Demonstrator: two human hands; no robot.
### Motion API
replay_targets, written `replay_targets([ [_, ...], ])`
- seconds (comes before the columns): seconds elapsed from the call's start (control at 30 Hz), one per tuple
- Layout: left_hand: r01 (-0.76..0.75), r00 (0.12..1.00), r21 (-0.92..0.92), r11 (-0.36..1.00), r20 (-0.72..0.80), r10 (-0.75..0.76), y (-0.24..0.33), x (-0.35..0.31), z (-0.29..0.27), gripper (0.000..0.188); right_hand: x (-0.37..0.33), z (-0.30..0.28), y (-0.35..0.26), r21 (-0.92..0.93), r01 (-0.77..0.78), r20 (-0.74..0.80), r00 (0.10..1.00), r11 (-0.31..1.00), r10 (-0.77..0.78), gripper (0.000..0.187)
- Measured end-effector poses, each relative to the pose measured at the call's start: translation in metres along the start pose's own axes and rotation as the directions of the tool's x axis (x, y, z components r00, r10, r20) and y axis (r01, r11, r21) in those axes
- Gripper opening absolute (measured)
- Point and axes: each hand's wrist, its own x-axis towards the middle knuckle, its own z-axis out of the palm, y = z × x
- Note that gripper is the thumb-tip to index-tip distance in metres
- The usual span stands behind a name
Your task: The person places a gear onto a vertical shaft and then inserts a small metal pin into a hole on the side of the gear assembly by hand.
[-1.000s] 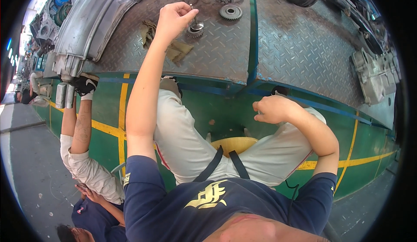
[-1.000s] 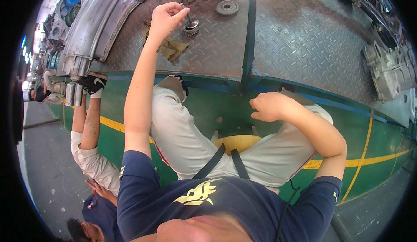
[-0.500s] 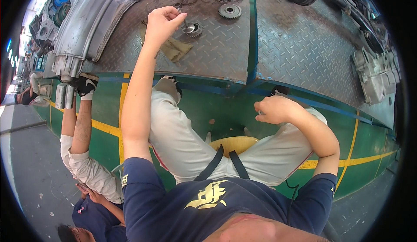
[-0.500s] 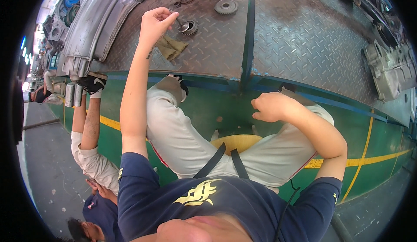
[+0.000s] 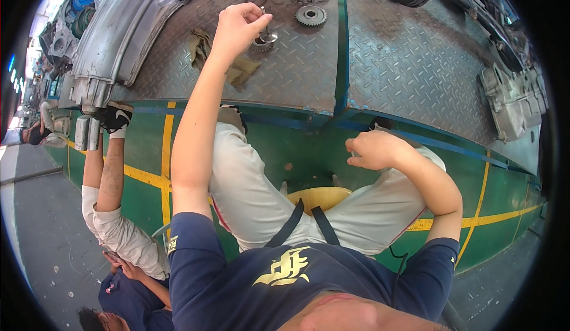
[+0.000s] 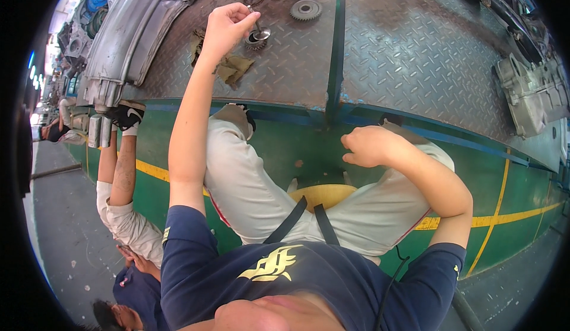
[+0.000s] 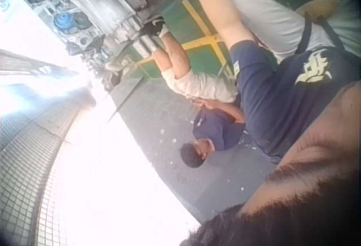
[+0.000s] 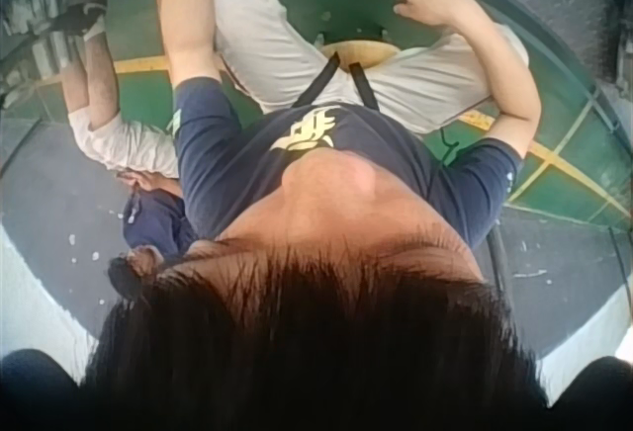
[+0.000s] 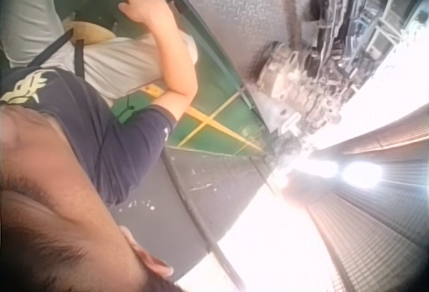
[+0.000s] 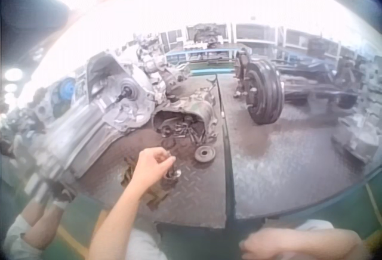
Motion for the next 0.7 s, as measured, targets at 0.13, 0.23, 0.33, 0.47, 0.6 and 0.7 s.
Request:
replay_targets([
  [0.13,0.047,0.999,-0.04,0.998,-0.024,-0.048,-0.007,0.006,-0.001,0.022,0.001,-0.001,-0.001,-0.016,0.003,0.011,1.0,1.0,-0.003,0.039],
  [0.23,0.045,0.998,-0.023,0.999,-0.04,-0.046,-0.014,0.006,-0.007,0.023,0.001,0.001,0.0,-0.016,0.001,0.013,1.0,1.0,-0.001,0.039],
  [0.33,0.055,0.997,-0.012,0.998,-0.047,-0.056,-0.02,0.005,-0.016,0.023,0.001,-0.001,-0.001,-0.022,0.004,0.015,1.0,1.0,-0.003,0.039],
  [0.47,0.083,0.995,-0.03,0.996,-0.048,-0.084,-0.03,0.0,-0.025,0.019,0.001,0.0,-0.001,-0.022,0.0,0.016,1.0,1.0,0.0,0.039],
  [0.6,0.127,0.991,-0.06,0.99,-0.024,-0.128,-0.028,-0.008,-0.029,0.019,0.002,0.004,0.002,-0.006,0.004,0.002,1.0,1.0,-0.004,0.038],
  [0.7,0.107,0.994,-0.094,0.99,-0.018,-0.109,-0.024,-0.016,-0.026,0.02,0.002,0.006,0.003,0.005,0.008,-0.014,1.0,1.0,-0.008,0.037],
])
